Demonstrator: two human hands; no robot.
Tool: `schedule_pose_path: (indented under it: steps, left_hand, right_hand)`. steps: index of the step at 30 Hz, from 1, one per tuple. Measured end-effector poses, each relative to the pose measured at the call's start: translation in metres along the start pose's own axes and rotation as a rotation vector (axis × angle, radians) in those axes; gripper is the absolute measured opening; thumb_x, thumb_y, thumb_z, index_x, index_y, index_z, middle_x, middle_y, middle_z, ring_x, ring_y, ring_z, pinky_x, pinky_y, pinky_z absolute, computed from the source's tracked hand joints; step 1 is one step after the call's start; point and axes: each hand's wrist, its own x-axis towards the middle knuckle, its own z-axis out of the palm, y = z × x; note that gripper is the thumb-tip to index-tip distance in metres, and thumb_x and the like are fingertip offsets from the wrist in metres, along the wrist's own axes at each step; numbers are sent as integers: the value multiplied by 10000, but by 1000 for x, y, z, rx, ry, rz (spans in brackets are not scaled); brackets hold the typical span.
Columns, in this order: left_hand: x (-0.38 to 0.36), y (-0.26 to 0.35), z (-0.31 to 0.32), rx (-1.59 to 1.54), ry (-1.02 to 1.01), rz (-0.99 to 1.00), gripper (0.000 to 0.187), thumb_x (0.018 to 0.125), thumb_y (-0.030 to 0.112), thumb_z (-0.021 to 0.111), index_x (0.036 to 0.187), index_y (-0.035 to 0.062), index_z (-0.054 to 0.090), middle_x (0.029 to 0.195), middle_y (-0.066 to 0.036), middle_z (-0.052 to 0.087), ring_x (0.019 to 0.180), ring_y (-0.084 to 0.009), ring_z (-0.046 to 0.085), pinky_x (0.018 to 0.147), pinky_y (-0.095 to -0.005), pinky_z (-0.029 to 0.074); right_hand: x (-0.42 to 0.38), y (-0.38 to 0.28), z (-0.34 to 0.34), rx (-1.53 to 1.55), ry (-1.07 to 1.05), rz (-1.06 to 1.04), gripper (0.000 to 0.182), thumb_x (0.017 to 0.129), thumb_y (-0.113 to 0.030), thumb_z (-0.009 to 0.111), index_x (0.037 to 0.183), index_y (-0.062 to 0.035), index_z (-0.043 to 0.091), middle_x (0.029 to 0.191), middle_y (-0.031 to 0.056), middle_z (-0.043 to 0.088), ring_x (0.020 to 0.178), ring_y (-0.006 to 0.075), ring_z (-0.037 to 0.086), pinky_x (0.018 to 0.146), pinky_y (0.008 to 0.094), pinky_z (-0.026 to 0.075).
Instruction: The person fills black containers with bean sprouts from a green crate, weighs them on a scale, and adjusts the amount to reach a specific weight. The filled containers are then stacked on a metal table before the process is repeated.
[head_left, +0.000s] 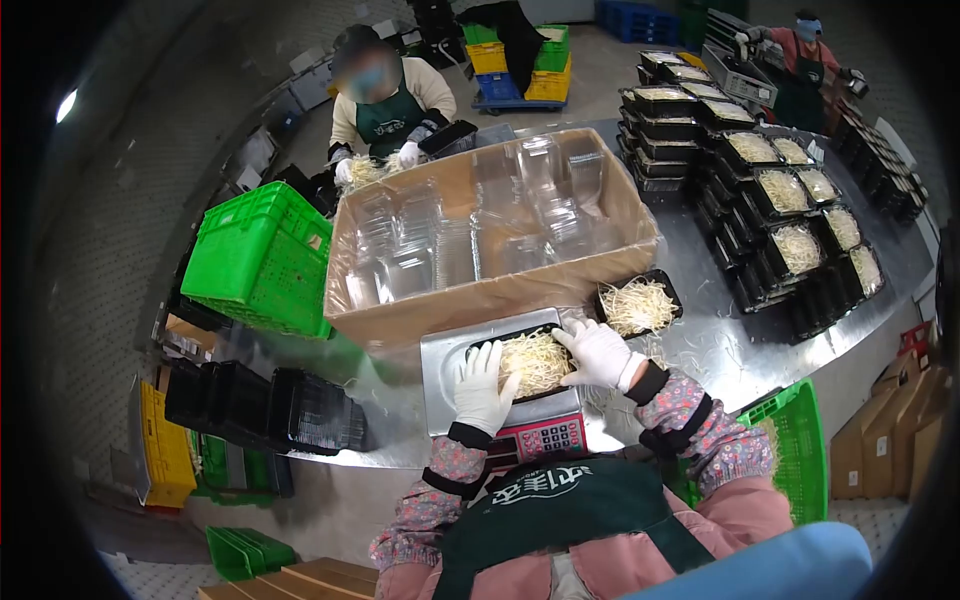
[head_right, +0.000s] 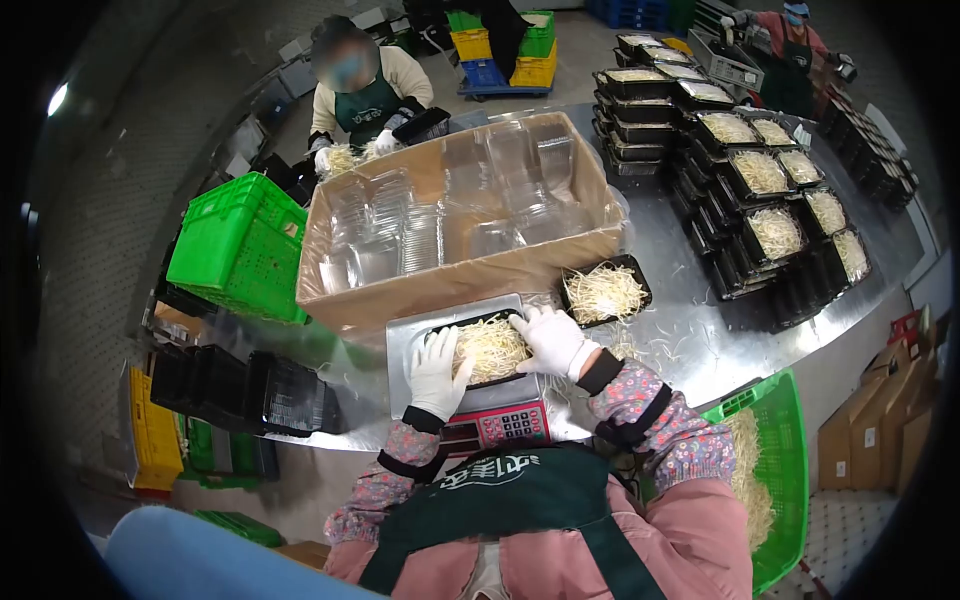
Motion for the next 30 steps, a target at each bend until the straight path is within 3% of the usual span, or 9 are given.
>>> schedule_pose_path:
  steps: [1,5,10,16,20,23,26,28,30]
  left_hand:
    - [4,3,-6,24,43,29,598,887,347,592,1391,51,462,1381,-169,495,1295,-332,435,1041,-494,339]
    - [18,12,9,-10,-68,213,647,862,373,632,1380,26,458,1348,-167,506,1235,-341,463,1020,-498,351]
    - [32,8,16,-45,-64,227,614,848,395,639,1336,49,500,1252,-122,552,1115,-309,517,925,-453,400]
    - [29,3,10,-229,-129,159,732,835,415,674,1400,19,431,1324,-175,515,1230,-340,470,1053,-475,335]
    - [25,-22,-27,-451,-33,108,814,779,339,756,1414,-23,396,1401,-228,455,1309,-371,421,1092,-432,330]
    - [4,-59,-44,-554,121,-88,704,838,206,712,1423,-18,390,1393,-212,478,1308,-325,448,1103,-395,335]
    - [-30,-99,-50,-749,212,-373,520,955,107,563,1432,-6,388,1382,-181,501,1273,-246,489,1083,-339,361]
    - [-39,-109,-59,-774,237,-531,448,994,114,492,1419,1,412,1345,-179,539,1247,-233,515,1065,-336,380]
    - [-44,-120,-53,-788,294,-552,407,1018,149,459,1396,-1,446,1305,-178,573,1218,-213,537,1048,-323,395]
  right_hand:
    - [-5,2,0,20,11,40,639,676,-348,783,1212,-54,598,1095,173,620,979,340,602,795,413,510]
    - [-3,-4,22,-12,86,-32,208,736,-229,694,861,-66,659,729,134,642,721,330,651,655,434,513]
    - [-6,1,3,146,140,3,139,795,-215,652,798,-79,681,752,132,661,724,329,655,664,428,516]
    - [-32,53,-64,420,325,162,148,809,-174,681,840,-30,696,779,163,674,732,307,661,679,385,511]
    - [-51,107,-47,401,249,498,213,813,-206,711,912,-17,714,861,166,697,765,279,673,700,339,517]
    - [-72,120,-23,-97,226,407,237,816,-223,716,955,-31,718,928,155,698,799,276,670,728,332,524]
    - [-72,77,-34,152,286,412,246,837,-228,696,994,-40,715,951,146,687,844,296,663,776,349,529]
    - [-54,21,-47,746,110,215,240,857,-226,671,996,-35,713,930,149,684,877,322,660,822,377,524]
    - [-32,-29,-36,783,-80,-87,264,878,-211,633,1067,-36,689,1000,159,674,932,339,646,852,397,519]
